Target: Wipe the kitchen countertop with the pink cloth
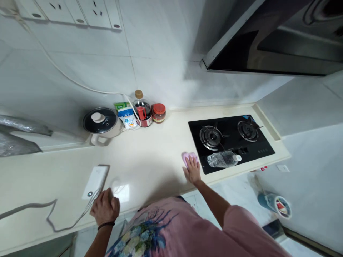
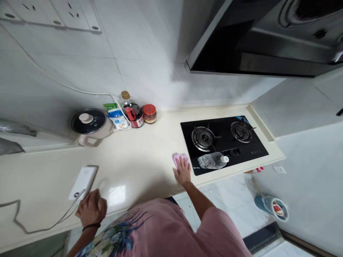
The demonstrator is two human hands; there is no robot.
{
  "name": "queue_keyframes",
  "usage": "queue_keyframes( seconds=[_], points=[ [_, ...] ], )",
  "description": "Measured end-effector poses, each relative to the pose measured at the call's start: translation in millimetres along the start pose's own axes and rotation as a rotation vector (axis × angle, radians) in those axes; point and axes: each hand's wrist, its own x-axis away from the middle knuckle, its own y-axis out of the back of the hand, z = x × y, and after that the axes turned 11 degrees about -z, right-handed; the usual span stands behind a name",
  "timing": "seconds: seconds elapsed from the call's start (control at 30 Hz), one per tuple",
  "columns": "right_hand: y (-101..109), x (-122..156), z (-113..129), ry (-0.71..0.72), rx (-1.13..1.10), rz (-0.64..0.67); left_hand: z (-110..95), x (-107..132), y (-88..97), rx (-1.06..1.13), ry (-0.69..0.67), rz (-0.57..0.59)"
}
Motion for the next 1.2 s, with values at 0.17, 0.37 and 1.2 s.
queue_keyframes(
  seconds=[0.17, 0.37, 1.2],
  points=[
    [-23.9, 79.4, -26.4, -0.080, 0.023, -0.040, 0.3, 1.9, 1.5, 0.014, -0.011, 0.007],
    [-3.9, -59.8, 0.1, -0.086, 0.022, -0.066, -2.8, 1.5, 3.6, 0.000, 0.035, 0.024],
    [23.4, -256.3, 81.4, 0.161, 0.025, 0.025, -3.6, 2.5, 9.0, 0.012, -0.015, 0.044]
  ],
)
